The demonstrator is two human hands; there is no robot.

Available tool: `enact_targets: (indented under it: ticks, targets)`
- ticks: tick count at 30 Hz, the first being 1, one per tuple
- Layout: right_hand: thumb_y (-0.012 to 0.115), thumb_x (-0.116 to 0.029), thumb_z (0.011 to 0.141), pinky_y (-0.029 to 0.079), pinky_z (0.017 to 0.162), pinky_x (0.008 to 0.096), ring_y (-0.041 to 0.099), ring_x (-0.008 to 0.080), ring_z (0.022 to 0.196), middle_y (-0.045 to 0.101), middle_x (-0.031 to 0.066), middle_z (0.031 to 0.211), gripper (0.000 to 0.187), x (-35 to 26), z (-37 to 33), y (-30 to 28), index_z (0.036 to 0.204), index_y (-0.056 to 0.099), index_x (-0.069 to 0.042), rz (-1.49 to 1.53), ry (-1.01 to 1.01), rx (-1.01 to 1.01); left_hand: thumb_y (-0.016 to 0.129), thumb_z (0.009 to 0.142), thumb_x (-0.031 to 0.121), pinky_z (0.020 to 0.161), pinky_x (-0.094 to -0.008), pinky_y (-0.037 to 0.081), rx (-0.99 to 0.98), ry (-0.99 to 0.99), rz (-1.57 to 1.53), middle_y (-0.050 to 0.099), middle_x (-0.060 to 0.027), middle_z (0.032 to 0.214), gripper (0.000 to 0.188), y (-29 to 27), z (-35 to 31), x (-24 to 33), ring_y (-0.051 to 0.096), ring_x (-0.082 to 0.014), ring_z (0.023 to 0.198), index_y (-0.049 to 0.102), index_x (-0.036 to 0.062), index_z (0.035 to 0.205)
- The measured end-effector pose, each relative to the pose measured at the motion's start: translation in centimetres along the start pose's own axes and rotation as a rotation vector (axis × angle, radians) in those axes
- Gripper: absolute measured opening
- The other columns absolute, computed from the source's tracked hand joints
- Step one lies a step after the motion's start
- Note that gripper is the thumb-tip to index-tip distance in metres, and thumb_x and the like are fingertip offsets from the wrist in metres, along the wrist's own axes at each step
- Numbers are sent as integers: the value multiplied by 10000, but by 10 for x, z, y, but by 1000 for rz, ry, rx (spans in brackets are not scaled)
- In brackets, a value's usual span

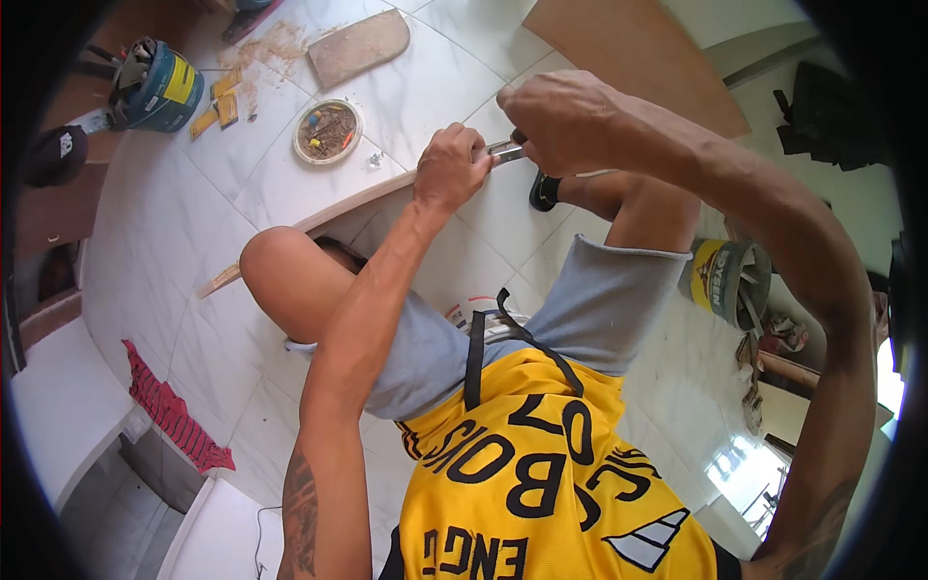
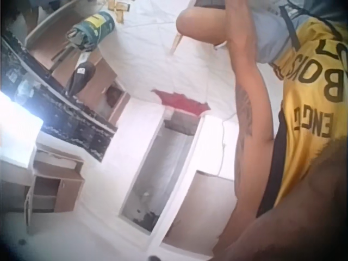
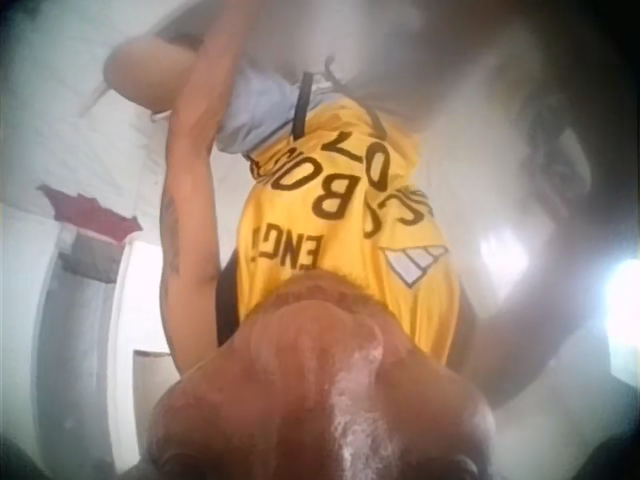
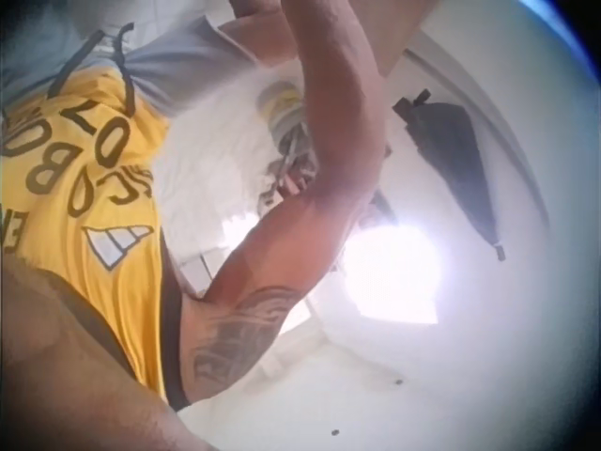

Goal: The person attaches a metal hinge to a wooden panel using a screwdriver and small screws. The person holds the panel while positioning the hinge and then drives screws into the wood.

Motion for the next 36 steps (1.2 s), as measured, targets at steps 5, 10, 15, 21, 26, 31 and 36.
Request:
enact_targets:
  ticks: [5, 10, 15, 21, 26, 31, 36]
  targets:
    - [751, -150, 814, 604, 786, 381, 733, 248, 907, 708, 73, 975, 149, -16, -9, 16, 946, 759, -81, -395, -269, 245, 798, 837, 221, 848, -423, 557, -45, -18, 63, 671, -99, 992, 195, 2, -2, 5, 650, -313, 984, 760, 76, 960]
    - [774, -138, 782, 599, 692, 403, 746, 271, 810, 711, 112, 902, 165, -37, -21, -4, 923, 760, -54, -320, -321, 269, 789, 843, 236, 856, -418, 558, -70, -91, 67, 657, -89, 1000, 182, 5, -3, 7, 638, -299, 1022, 768, 81, 936]
    - [769, -67, 696, 565, 577, 405, 738, 301, 691, 723, 195, 772, 155, -15, 13, -18, 833, 768, 4, -87, -43, 96, 790, 839, 238, 860, -436, 556, -51, -30, 63, 642, -89, 980, 180, 13, 4, 9, 619, -300, 1027, 772, 80, 923]
    - [768, -135, 844, 531, 711, 483, 705, 373, 783, 708, 167, 781, 132, 0, 6, -14, 900, 725, -24, -75, 6, 53, 801, 844, 295, 816, -430, 551, 1, -72, 35, 669, -88, 917, 221, 16, 4, 10, 652, -292, 966, 773, 103, 951]
    - [738, -160, 910, 530, 778, 467, 710, 347, 873, 727, 136, 902, 150, 14, -43, -24, 965, 712, -22, -109, 43, 227, 816, 840, 330, 840, -418, 565, -31, -69, 75, 687, -84, 957, 271, 21, 6, 11, 666, -284, 1001, 778, 96, 973]
    - [730, -153, 928, 536, 778, 462, 713, 337, 876, 725, 129, 932, 146, 43, -61, 0, 994, 706, -25, -43, 78, 300, 807, 852, 317, 841, -413, 568, -10, 5, 59, 692, -76, 966, 277, 31, 14, 23, 670, -280, 988, 773, 71, 975]
    - [734, -154, 928, 541, 740, 454, 712, 329, 822, 722, 131, 957, 162, 43, -57, 14, 1033, 705, -34, -18, 77, 286, 802, 849, 295, 819, -410, 568, -8, 20, 88, 684, -75, 951, 253, 33, 13, 22, 660, -278, 950, 766, 64, 945]
Point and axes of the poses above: each hand's wrist, its own z-axis towards the middle knuckle, its own y-axis out of the palm, x = y × z, the point moved 6 cm from there along z, towards the middle knuckle
